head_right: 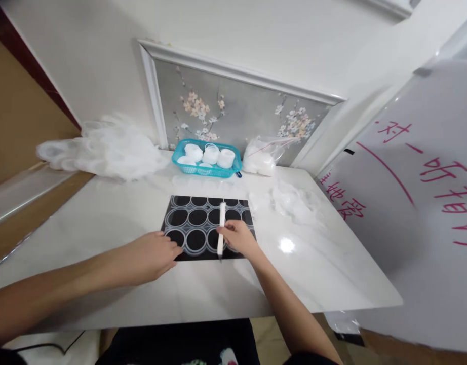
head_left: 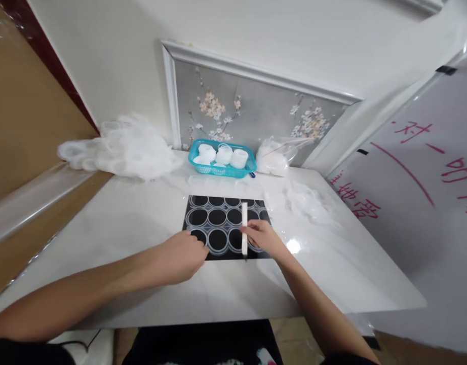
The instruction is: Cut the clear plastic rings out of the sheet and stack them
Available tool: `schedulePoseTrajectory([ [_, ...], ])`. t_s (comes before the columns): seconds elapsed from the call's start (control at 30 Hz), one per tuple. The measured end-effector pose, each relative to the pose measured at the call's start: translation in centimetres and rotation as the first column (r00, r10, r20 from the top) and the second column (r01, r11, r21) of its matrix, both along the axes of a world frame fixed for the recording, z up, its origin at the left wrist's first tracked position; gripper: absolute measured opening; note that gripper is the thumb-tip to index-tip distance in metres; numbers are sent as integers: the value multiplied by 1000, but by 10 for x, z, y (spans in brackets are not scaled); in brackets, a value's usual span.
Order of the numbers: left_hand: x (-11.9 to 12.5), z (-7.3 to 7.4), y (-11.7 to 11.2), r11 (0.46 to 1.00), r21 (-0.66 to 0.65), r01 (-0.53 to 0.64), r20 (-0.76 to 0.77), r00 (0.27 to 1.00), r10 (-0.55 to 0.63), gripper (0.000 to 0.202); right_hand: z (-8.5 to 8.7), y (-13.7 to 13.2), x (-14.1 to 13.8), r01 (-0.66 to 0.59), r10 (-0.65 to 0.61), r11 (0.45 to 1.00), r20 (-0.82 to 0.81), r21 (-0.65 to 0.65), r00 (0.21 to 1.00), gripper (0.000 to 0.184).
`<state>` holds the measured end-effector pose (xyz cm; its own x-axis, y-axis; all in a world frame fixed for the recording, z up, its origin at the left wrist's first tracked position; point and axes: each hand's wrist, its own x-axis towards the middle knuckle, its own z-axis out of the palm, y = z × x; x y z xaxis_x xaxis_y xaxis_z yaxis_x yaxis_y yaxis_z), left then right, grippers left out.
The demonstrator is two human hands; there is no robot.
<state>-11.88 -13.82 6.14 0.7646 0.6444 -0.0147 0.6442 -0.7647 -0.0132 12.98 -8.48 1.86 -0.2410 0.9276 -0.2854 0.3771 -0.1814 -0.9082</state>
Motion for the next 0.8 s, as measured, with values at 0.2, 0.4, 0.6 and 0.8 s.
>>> schedulePoseTrajectory([
  [0.2,-28,-70,-18,927,325,188,187,948,-258,30,-8,-30,-36,165,-108,922,-177,349,978,32],
  [0.4,-32,-74,-26,964,262,53,107,991,-84,41,-31,-39,-45,49,-61,914,16,402,998,28],
  [0.6,-32,-69,-39,978,207,-28,89,996,9,48,-32,-35,-39,-48,-14,915,151,401,988,19],
  [0.8,-32,-68,-46,953,297,53,84,993,-82,40,-29,-40,-56,-164,172,888,18,430,985,16],
])
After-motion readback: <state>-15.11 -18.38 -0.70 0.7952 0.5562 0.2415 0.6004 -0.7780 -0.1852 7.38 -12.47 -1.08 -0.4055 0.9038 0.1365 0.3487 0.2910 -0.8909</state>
